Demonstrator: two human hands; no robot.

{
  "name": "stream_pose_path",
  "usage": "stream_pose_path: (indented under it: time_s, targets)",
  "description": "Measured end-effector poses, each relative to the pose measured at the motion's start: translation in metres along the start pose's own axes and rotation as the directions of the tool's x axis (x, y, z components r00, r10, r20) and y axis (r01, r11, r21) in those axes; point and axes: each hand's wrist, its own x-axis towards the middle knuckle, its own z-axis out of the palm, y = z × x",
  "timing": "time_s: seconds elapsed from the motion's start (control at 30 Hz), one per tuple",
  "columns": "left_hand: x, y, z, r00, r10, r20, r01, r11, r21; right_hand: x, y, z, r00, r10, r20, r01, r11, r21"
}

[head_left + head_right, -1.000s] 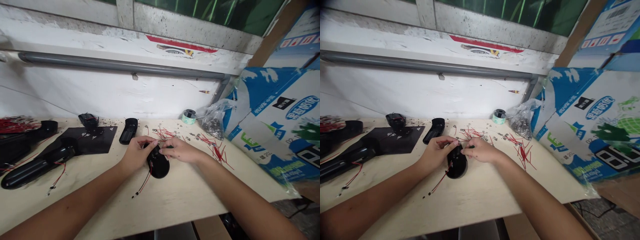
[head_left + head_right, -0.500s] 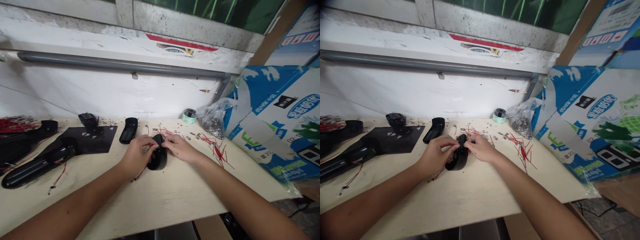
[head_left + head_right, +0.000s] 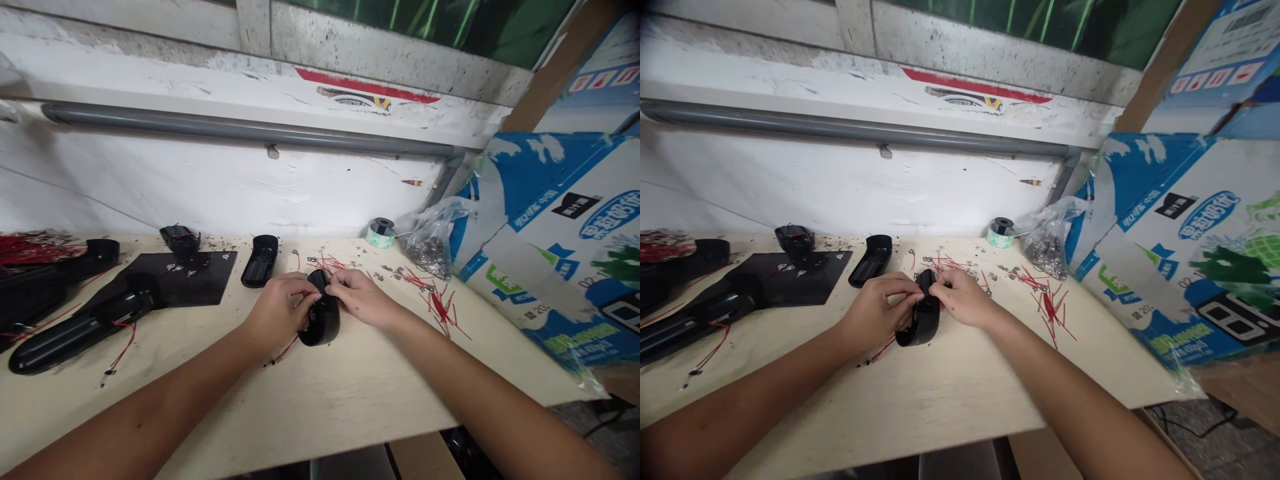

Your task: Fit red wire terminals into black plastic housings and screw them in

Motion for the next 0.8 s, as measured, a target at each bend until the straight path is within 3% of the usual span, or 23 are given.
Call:
stream_pose_path:
  time_s: [0.47, 0.7, 0.8]
  targets:
    - [0.000, -0.001, 0.001, 1.000, 0.007, -0.002, -0.007, 1.000, 0.016, 0.002, 0.006, 0.002, 0.999, -0.007, -0.032, 0.007, 1.000, 0.002]
    - [0.001, -0.001, 0.003, 0.998, -0.052, -0.025, 0.051, 0.997, -0.062, 0.004, 0.013, 0.006, 0.999, 0.020, -0.029, -0.017, 0.994, 0.108]
    - [0.000, -0.003, 0.005, 0.991, -0.131, -0.019, 0.127, 0.984, -0.127, 0.004, 0.011, 0.006, 0.999, 0.020, -0.039, -0.015, 0.991, 0.130]
